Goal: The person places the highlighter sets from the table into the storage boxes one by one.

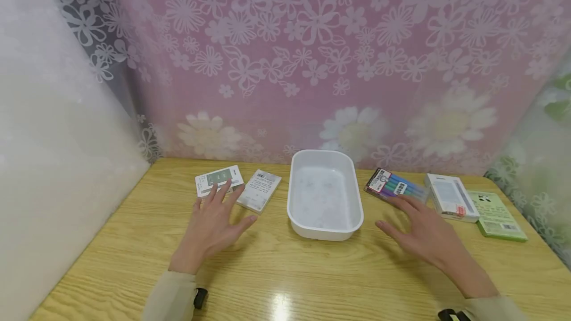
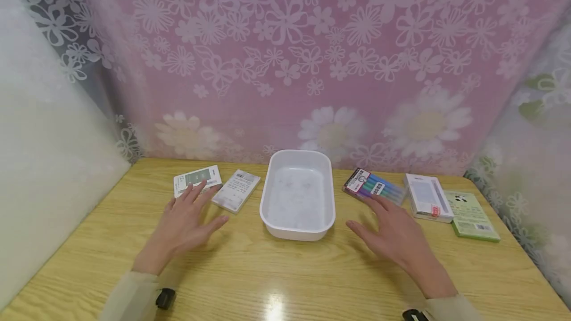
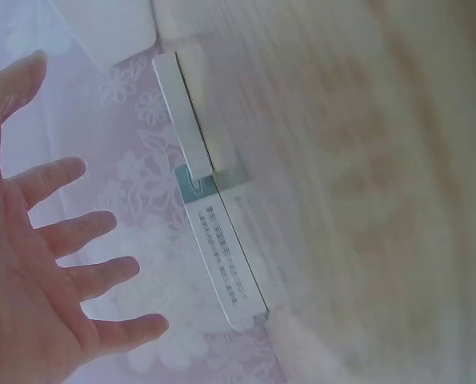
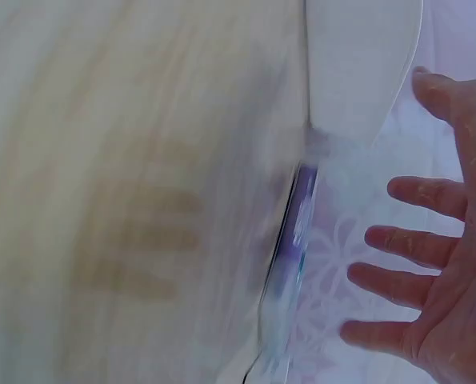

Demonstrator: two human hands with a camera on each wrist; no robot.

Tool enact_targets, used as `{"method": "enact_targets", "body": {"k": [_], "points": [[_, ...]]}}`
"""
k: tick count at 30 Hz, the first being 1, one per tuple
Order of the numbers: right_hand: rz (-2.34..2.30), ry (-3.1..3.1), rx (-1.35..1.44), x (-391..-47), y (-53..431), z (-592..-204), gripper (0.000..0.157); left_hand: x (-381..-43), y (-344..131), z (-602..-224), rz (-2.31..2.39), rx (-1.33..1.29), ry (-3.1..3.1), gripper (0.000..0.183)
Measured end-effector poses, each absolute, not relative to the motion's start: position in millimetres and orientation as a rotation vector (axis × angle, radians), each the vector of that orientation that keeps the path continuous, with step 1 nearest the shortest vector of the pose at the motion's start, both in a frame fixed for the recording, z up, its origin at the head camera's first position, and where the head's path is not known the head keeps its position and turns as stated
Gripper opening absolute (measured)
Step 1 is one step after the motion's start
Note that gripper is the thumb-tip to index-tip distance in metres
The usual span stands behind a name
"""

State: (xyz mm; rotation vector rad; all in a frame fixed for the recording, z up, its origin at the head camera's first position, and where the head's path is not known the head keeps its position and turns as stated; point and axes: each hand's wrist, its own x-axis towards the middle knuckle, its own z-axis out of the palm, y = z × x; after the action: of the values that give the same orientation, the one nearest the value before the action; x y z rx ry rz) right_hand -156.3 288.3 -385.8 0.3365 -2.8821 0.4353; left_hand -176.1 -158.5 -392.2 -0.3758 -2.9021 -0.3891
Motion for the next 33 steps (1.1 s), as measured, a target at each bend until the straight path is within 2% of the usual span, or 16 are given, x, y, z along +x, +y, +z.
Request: {"method": "enact_targets", "body": {"k": [6, 15, 26, 33], "points": [[0.562, -2.854, 0.377, -167, 268, -378, 0.061, -188, -148, -389, -0.389, -0.427, -2.887, 0.075], [0.766, -2.897, 0.424, -193, 249, -375, 0.055, -212, -141, -392, -0.374, -0.440, -2.946, 0.070], [1.502, -2.865, 0.220, -211, 246, -378, 0.054, -241, -120, -395, -0.453, -0.457, -3.001, 0.067], [1.780, -2.810, 0.078, -216, 245, -377, 0.055, -253, -101, -397, -0.357, -0.389, -3.118, 0.069]]}}
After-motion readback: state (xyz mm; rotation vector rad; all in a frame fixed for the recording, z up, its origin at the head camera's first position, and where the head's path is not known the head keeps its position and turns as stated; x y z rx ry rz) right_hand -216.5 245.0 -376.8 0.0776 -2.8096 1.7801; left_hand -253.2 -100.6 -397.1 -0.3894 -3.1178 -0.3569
